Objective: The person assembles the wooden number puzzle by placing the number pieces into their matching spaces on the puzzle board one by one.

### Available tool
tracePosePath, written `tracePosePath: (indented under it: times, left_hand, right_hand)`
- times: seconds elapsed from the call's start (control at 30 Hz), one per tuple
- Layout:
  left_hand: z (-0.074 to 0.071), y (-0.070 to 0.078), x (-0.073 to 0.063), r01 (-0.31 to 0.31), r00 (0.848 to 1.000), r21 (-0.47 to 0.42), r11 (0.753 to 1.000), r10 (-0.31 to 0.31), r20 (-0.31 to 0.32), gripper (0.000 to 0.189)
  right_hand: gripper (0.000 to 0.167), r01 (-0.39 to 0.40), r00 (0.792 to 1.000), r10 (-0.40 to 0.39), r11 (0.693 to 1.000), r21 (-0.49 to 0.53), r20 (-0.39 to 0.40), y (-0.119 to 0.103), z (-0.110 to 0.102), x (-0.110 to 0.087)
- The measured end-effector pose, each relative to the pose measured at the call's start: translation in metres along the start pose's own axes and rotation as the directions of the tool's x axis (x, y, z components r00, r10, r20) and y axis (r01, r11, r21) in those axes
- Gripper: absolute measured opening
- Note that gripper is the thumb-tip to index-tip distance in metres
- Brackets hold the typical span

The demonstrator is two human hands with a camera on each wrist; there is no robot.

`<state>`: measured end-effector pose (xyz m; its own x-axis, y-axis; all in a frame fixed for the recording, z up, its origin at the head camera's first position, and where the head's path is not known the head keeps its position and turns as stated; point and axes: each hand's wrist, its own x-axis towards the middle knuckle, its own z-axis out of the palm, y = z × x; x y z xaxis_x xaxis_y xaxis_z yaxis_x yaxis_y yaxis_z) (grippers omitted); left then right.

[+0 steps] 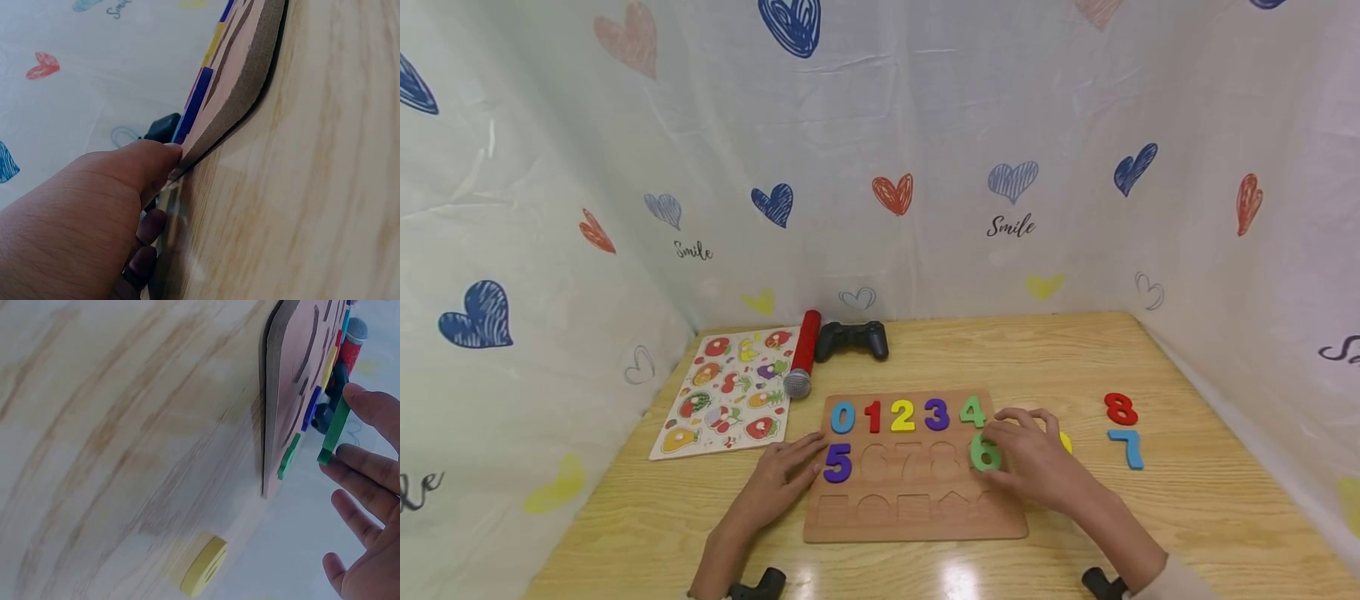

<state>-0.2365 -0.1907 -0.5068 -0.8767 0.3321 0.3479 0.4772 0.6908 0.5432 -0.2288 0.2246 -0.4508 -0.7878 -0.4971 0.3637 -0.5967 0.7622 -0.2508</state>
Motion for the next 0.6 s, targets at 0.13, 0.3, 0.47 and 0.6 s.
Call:
tracePosePath:
  times: [0.13,0.3,0.47,0.6]
  left_hand:
    - [0.001,-0.002,-0.001,0.005,1.000,0.002,1.000,-0.005,0.003,0.039]
    - [0.001,-0.003,-0.001,0.010,1.000,0.006,1.000,-0.010,0.009,0.039]
    - [0.001,-0.002,-0.001,0.029,0.999,-0.001,1.000,-0.029,0.013,0.040]
    - [0.001,-0.002,-0.001,0.034,0.999,-0.002,0.999,-0.034,0.014,0.040]
  right_hand:
    - [0.040,0.008,1.000,-0.008,1.000,0.007,-0.003,-0.003,0.003,0.002]
    - [0.041,0.009,1.000,-0.009,1.000,-0.004,0.015,-0.008,0.006,0.005]
    - [0.037,0.023,0.999,-0.022,1.000,-0.020,0.027,-0.013,0.010,0.010]
    - [0.038,0.018,0.999,-0.018,1.000,-0.019,0.044,-0.016,0.011,0.012]
